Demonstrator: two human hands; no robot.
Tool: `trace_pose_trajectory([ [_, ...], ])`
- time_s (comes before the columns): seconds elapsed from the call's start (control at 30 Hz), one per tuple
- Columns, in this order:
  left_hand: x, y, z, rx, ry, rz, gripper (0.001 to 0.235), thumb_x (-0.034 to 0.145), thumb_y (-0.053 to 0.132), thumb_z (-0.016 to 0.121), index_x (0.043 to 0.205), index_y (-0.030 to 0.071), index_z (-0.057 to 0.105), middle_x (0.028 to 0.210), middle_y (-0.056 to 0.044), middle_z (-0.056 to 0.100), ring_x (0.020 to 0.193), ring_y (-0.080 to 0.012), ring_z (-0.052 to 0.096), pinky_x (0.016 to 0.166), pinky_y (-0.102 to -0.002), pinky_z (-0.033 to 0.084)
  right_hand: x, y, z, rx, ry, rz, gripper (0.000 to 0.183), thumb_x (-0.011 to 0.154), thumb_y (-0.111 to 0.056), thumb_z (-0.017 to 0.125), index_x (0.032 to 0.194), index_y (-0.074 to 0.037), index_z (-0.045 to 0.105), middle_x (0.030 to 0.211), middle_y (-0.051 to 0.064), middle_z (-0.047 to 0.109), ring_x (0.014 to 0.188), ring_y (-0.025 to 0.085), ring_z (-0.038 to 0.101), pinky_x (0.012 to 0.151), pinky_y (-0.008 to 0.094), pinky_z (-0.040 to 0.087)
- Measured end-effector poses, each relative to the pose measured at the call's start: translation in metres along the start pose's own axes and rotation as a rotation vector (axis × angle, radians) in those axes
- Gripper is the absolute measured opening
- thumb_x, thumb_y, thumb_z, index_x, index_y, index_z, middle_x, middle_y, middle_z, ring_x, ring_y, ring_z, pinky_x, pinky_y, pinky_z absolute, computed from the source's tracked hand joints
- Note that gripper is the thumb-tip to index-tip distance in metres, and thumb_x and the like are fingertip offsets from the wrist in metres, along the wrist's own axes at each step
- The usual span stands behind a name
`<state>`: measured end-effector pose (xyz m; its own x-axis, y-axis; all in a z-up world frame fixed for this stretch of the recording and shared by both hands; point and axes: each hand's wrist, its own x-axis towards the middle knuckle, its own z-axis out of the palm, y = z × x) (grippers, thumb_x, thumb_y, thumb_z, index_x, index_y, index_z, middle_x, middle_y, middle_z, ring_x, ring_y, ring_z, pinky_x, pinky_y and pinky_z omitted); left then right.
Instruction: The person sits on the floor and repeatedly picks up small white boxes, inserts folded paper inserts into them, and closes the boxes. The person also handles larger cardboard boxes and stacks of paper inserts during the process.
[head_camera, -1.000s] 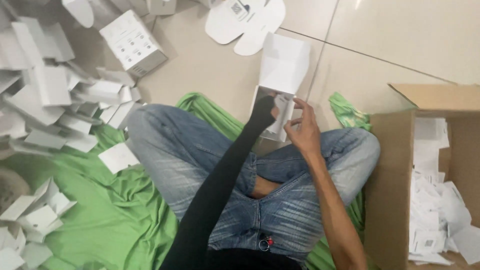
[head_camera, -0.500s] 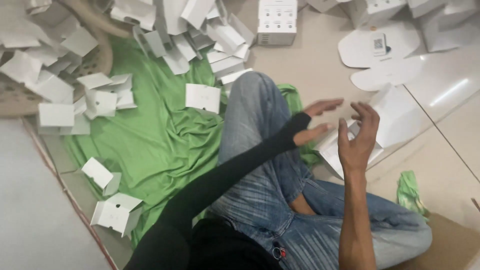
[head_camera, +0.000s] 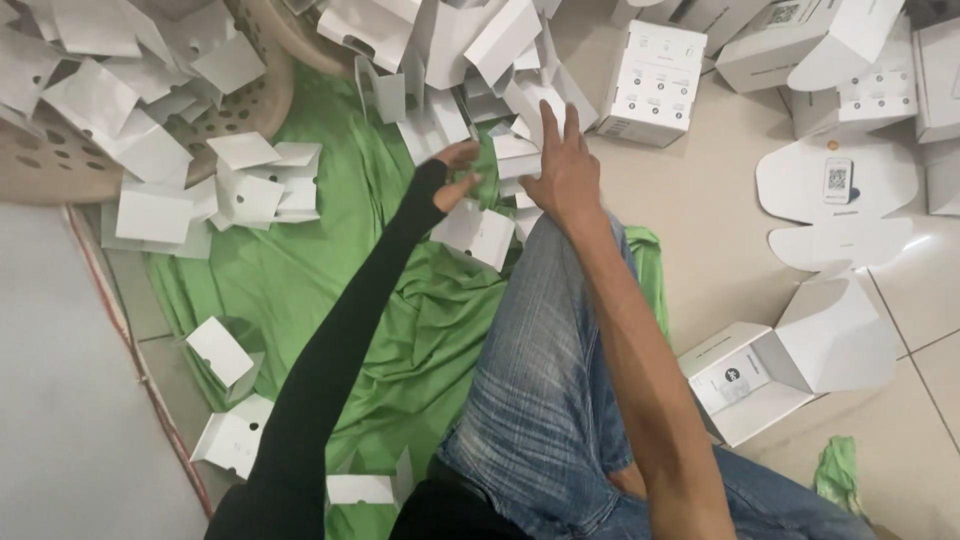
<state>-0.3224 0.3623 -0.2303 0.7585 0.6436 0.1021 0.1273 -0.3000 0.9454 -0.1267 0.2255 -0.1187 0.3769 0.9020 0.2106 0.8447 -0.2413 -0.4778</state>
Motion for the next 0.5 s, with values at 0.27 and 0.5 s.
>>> trace_pose_trajectory([
  [0.27, 0.037, 0.043, 0.044, 0.174, 0.153, -0.105, 0.075, 0.087, 0.027, 0.079, 0.152, 0.009, 0.045, 0.138, -0.02, 0.06, 0.13, -0.034, 0.059, 0.112, -0.039, 0.045, 0.017, 0.012, -0.004, 0.103, 0.017, 0.121, 0.025, 0.093, -0.024, 0.073, 0.115, -0.01, 0.071, 0.112, 0.013, 0.074, 0.097, 0.032, 0.068, 0.083, 0.047, 0.056],
  [0.5, -0.001, 0.164, 0.023, -0.056, 0.174, 0.319, 0.087, 0.092, 0.013, 0.079, 0.164, 0.01, 0.031, 0.167, -0.019, 0.038, 0.154, -0.0376, 0.043, 0.128, -0.05, 0.038, -0.052, 0.007, -0.083, 1.271, 0.271, 0.434, 0.032, 0.099, -0.026, 0.066, 0.121, -0.003, 0.07, 0.095, 0.003, 0.07, 0.077, 0.012, 0.061, 0.074, 0.029, 0.054],
])
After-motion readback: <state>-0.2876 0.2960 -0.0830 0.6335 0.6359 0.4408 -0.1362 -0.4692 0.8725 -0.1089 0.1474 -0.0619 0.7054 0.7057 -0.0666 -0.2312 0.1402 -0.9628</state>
